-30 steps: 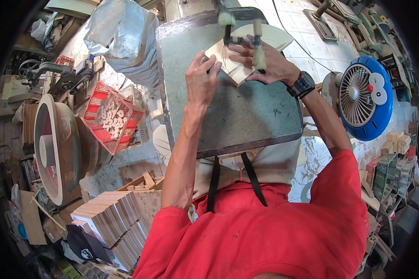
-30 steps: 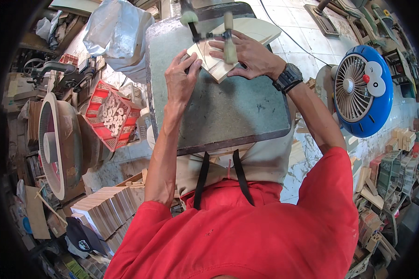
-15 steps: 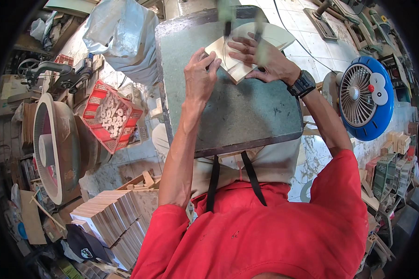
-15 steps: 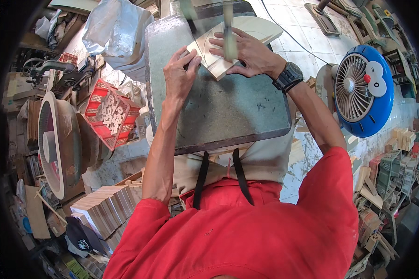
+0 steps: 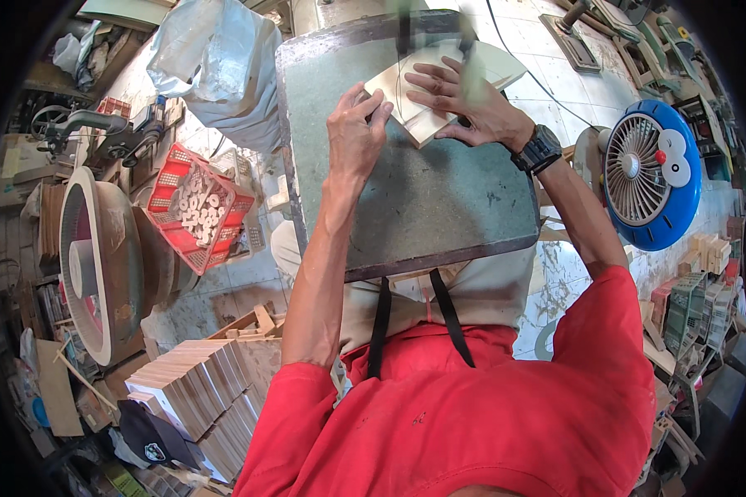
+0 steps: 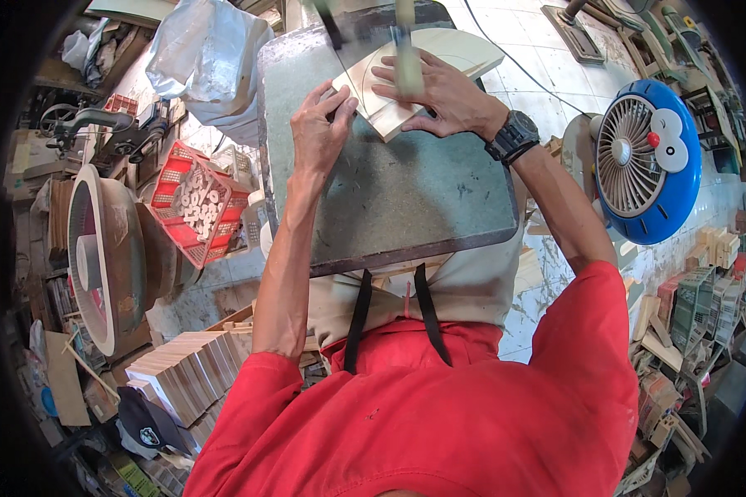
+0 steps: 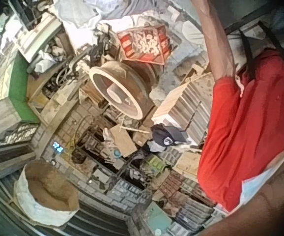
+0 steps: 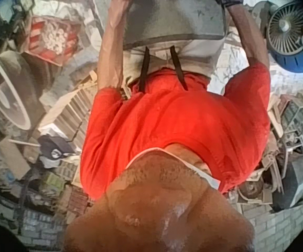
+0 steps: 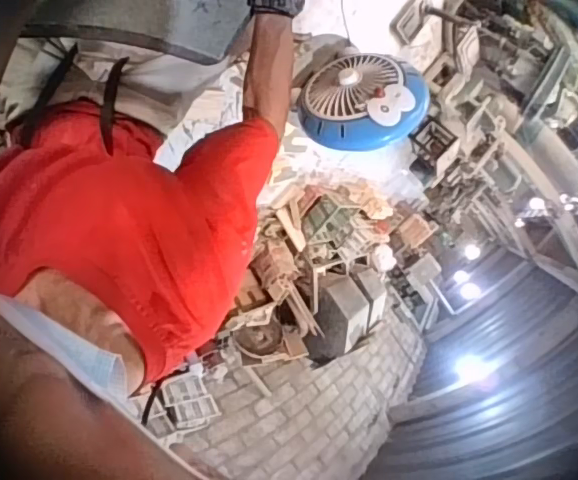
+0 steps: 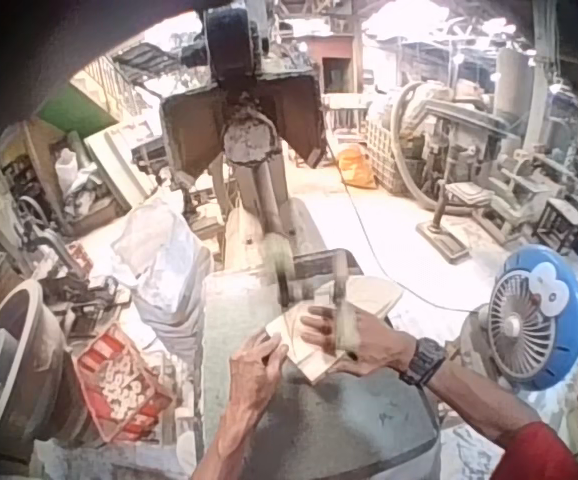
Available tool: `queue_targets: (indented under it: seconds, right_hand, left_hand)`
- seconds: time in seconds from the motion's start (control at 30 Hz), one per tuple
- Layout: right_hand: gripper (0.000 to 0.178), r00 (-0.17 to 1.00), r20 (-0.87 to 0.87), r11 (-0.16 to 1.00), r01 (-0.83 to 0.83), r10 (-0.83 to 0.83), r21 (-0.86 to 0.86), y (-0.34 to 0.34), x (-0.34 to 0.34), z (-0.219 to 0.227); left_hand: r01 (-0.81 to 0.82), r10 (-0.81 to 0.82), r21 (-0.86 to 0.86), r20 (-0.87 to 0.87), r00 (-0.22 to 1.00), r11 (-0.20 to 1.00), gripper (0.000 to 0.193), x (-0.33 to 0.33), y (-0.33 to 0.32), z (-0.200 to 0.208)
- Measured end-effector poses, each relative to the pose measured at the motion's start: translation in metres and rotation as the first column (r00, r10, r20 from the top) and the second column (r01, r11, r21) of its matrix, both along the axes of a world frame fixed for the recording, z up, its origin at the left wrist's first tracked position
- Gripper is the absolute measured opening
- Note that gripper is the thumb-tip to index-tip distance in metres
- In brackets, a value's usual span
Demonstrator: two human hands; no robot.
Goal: Cutting a curved design into a piece of wood using a power woodworking machine.
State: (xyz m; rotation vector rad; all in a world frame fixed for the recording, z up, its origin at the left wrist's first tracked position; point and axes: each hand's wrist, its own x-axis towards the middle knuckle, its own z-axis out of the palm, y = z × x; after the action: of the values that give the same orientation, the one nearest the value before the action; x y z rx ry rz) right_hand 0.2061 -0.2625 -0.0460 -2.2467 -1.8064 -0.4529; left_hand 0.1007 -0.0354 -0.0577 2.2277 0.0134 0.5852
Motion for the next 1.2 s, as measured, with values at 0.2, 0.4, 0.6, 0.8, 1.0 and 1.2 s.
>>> queue_targets:
  seconds: [0.2,0.4,0.6,0.8,1.0,1.2]
  right_hand:
    - [0.068,0.998,-0.038,0.999,0.046,-0.047,-0.022,-0.003,0.001,-0.007]
    - [0.066,0.997,-0.036,0.997,0.071,-0.071,0.003,-0.002,-0.005,-0.004]
    - [0.064,0.989,-0.116,0.995,0.098,-0.096,0.016,-0.002,-0.010,-0.007]
    - [0.067,0.991,-0.058,0.993,0.121,-0.121,0.012,-0.001,-0.011,-0.005]
    - [0.067,0.989,-0.052,0.991,0.136,-0.135,0.004,-0.001,-0.009,-0.010]
    - [0.067,0.990,-0.076,0.993,0.121,-0.119,0.014,0.000,-0.004,-0.009]
  left_hand:
    - [0.012,-0.012,-0.015,0.009,1.000,1.000,0.027,0.003,-0.002,-0.001]
    - [0.023,-0.023,-0.035,0.010,1.000,0.999,0.027,0.005,-0.001,-0.001]
    - [0.045,-0.045,-0.014,0.000,0.999,0.999,0.026,0.009,0.002,-0.003]
    - [0.059,-0.059,-0.061,0.008,0.998,0.996,0.024,0.009,0.000,0.002]
    - [0.066,-0.065,-0.069,0.005,0.998,0.995,0.024,0.011,0.001,0.001]
    - [0.058,-0.058,-0.052,-0.004,0.998,0.997,0.024,0.013,0.001,0.003]
